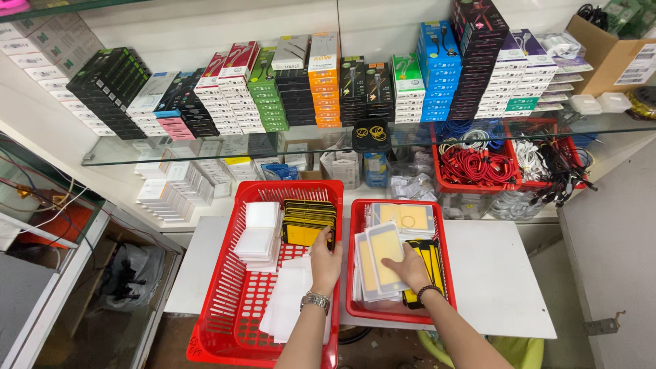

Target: The person wraps yellow power banks in white foam sleeves and places the wrapped units into a red plastic basket, working through a stack of sleeves and devices one at a time. They occasionally reposition stacks of foam sleeves between baskets as the wrapped units accumulate.

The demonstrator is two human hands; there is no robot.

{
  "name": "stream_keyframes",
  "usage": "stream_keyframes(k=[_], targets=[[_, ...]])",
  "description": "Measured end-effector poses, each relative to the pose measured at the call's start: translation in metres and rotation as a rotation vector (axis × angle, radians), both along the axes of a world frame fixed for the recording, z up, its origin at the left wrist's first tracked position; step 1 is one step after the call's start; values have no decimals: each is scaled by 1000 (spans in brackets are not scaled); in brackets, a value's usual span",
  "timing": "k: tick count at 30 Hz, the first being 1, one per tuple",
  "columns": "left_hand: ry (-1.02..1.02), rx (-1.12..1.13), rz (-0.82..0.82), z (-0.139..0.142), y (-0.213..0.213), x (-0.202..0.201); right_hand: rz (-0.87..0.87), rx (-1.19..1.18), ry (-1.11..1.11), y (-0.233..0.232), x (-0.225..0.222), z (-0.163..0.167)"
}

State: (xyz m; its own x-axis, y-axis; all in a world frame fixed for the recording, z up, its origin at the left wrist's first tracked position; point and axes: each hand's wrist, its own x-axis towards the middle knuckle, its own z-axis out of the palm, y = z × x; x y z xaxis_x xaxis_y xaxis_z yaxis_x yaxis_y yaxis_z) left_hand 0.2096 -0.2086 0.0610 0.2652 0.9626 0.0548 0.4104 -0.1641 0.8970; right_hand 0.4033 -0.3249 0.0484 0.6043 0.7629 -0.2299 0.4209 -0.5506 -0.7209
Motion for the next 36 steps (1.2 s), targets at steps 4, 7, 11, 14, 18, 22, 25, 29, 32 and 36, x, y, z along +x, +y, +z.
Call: stream_keyframes(k=[4, 7, 11, 14, 18, 22, 25, 29, 32, 36], targets=[[-168, -141, -62, 0, -3, 21, -60, 82, 49, -10, 6, 8], [-339, -254, -133, 2, -2, 42, -57, 274, 444, -15, 1, 23], [-600, -736, -355, 12, 5, 63, 113, 351, 845, -21, -6, 38], [-686, -742, -350, 19, 6, 75, 111, 302, 921, -27, -5, 41], [-608, -647, -330, 24, -5, 91, 144, 345, 869, -28, 3, 41], [-559, -570, -417, 26, -13, 92, 89, 382, 820, -26, 18, 50], [-402, -541, -437, 31, -14, 86, 55, 427, 641, -23, 35, 59], [-207, -454, -564, 42, -18, 86, 107, 478, 578, -4, 63, 66], [-167, -488, -634, 50, -21, 87, 15, 503, 642, 10, 85, 73], [-18, -513, -758, 58, -11, 70, -234, 672, 686, 17, 129, 94]])
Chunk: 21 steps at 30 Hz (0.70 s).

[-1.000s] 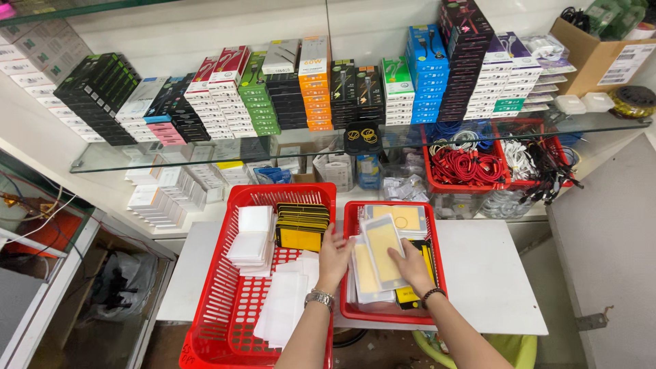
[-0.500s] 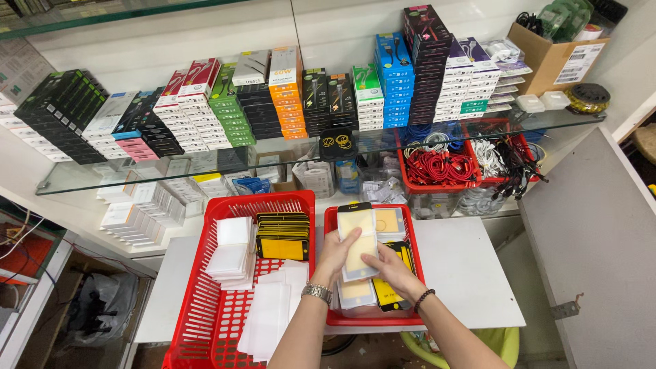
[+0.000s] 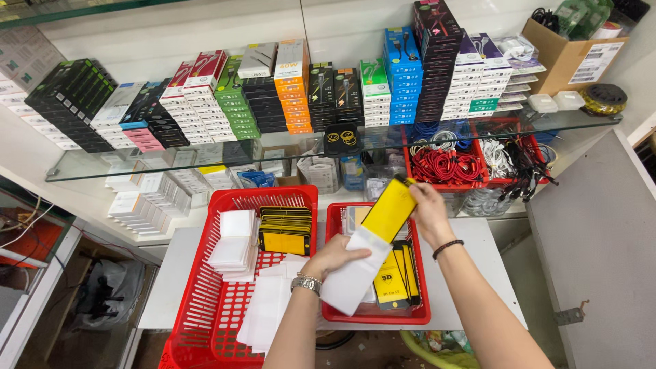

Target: The person wraps yellow power banks in white foam sleeves and places the wrapped units into a red plastic basket, working through a stack of sleeves and devices one at a time. They occasionally reposition stacks of foam sleeves between baskets as the wrapped units accumulate.

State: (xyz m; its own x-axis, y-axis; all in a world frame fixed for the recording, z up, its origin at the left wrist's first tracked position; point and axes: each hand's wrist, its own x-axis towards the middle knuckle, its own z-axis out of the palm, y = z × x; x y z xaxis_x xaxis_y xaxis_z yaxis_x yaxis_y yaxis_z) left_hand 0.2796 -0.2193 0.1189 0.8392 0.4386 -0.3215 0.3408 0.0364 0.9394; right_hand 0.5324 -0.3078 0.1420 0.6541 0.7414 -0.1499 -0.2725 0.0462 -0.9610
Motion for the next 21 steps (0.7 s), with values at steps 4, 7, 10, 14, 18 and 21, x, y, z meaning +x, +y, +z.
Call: stream_keyframes(k=[4, 7, 10, 14, 18, 21], targets=[[14, -48, 187, -4, 17, -37, -46, -104, -293, -13, 6, -22], [-57, 29, 515, -16, 26, -61, 28, -295, -728, -28, -27, -68], [-53, 452, 695, -31, 31, -89, -9, -285, -936, -34, -59, -93], [166, 551, 753, -56, 29, -134, -39, -365, -1256, -42, -85, -98], [554, 574, 701, -84, 20, -170, 68, -577, -1335, -39, -108, -79], [664, 605, 684, -97, 18, -174, 224, -611, -1026, -29, -135, -71]])
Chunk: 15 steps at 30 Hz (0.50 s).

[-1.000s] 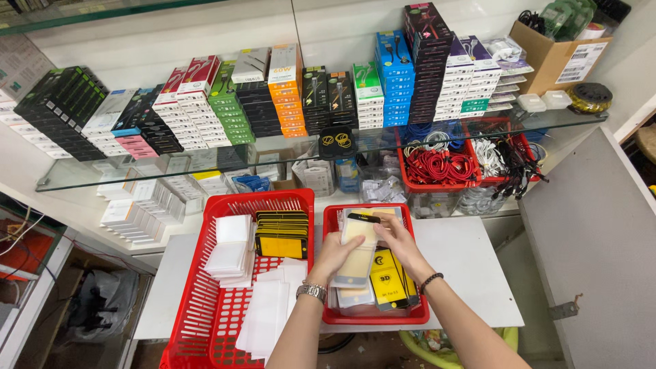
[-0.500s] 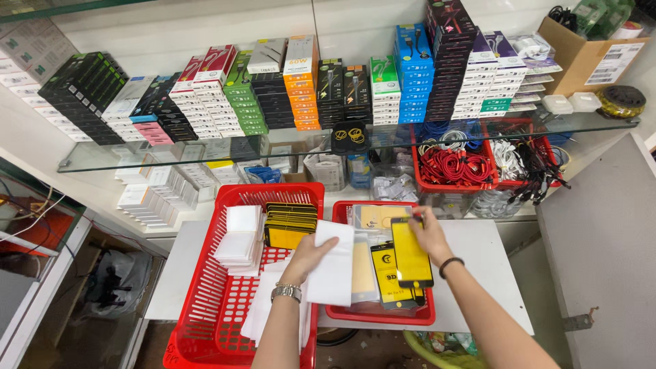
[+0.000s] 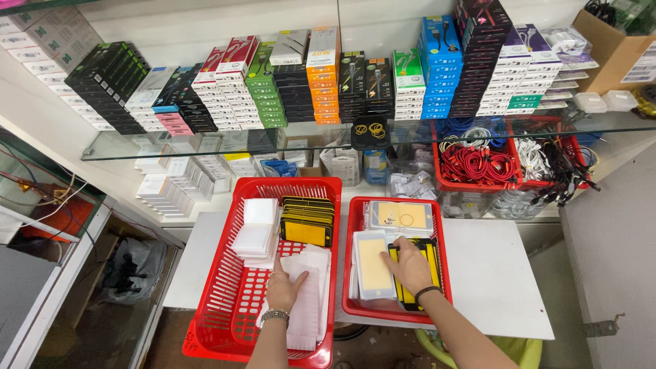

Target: The person wraps yellow power banks in white foam sleeves and places the wrapped units into a red plastic basket, working through a stack of sleeves and devices one at a time. They occasionally reposition stacks of foam sleeves between baskets as the wrapped units accumulate.

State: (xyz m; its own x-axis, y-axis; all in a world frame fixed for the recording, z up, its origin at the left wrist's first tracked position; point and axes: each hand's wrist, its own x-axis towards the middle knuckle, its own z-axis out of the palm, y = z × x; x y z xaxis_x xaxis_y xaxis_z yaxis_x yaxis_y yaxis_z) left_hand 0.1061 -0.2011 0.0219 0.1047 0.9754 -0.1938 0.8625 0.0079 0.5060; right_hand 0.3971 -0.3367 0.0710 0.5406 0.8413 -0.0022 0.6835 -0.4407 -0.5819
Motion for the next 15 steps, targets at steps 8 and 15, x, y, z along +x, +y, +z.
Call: stream_keyframes(k=[8, 15], targets=[[-326, 365, -136, 27, -11, 85, -34, -200, -25, 17, -38, -11], [-543, 140, -231, 56, -35, 114, -218, -31, 466, 14, -4, -16]])
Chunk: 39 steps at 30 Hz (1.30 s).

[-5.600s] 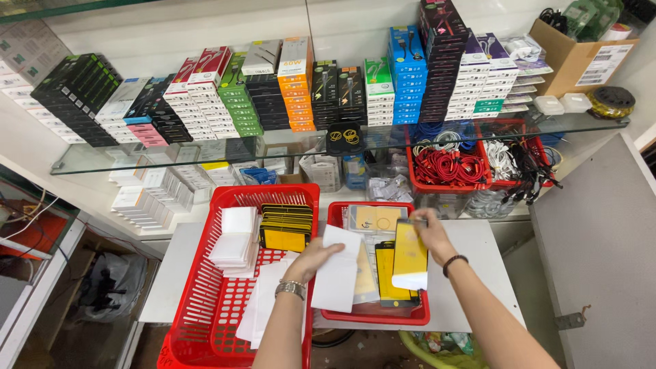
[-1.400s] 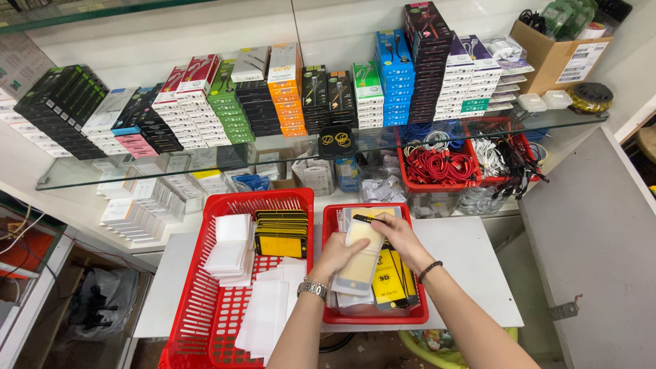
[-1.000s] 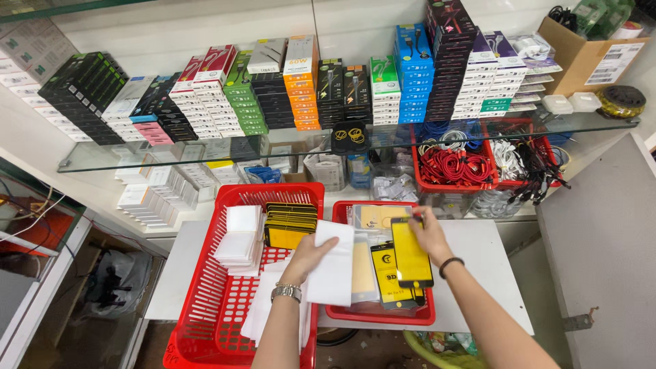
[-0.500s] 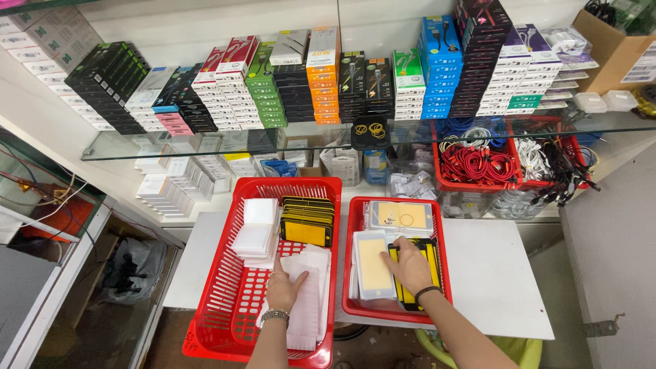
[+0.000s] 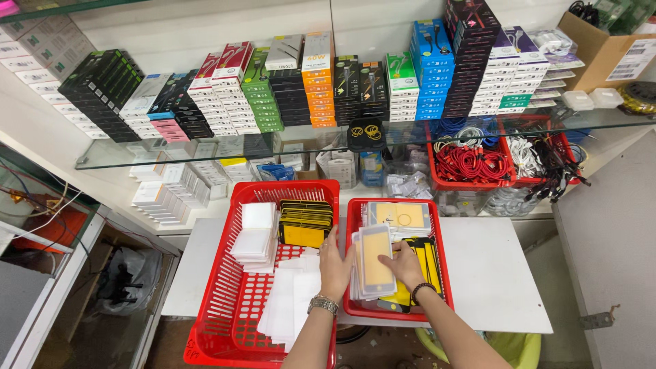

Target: The person wraps yellow power banks in white foam sleeves and places the wrapped units into a red plastic basket, working through a stack of sleeves and devices one at a time. They occasionally reposition stacks of foam sleeves between baskets as the wrapped units accumulate.

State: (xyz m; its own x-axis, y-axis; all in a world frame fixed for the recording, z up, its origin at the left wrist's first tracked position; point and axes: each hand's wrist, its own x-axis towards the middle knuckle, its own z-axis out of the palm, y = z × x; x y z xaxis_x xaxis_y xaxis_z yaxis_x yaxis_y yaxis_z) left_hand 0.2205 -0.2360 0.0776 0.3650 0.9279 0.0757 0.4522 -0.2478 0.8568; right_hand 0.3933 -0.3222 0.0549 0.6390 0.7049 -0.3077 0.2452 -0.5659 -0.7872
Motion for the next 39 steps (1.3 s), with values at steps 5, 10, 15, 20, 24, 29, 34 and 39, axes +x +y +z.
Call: stream_keyframes(k=[5, 10, 15, 20, 24, 29, 34, 39], targets=[[-41, 215, 51, -5, 3, 12, -32, 138, 40, -10, 12, 17], [-599, -657, -163, -3, 21, 47, 90, 325, 608, -18, 8, 40], [-702, -734, -171, 10, 30, 69, 192, 244, 762, -33, 5, 39], [-682, -632, -216, 18, 13, 83, 211, 370, 661, -30, 29, 28], [-623, -620, -267, 22, 2, 88, 178, 385, 668, -34, 32, 26], [-475, -497, -335, 35, 5, 81, 155, 398, 685, -36, 42, 47], [-126, -294, -407, 49, 7, 73, 135, 453, 413, -13, 85, 66], [-213, -381, -494, 56, -4, 78, -5, 522, 646, 15, 111, 77]])
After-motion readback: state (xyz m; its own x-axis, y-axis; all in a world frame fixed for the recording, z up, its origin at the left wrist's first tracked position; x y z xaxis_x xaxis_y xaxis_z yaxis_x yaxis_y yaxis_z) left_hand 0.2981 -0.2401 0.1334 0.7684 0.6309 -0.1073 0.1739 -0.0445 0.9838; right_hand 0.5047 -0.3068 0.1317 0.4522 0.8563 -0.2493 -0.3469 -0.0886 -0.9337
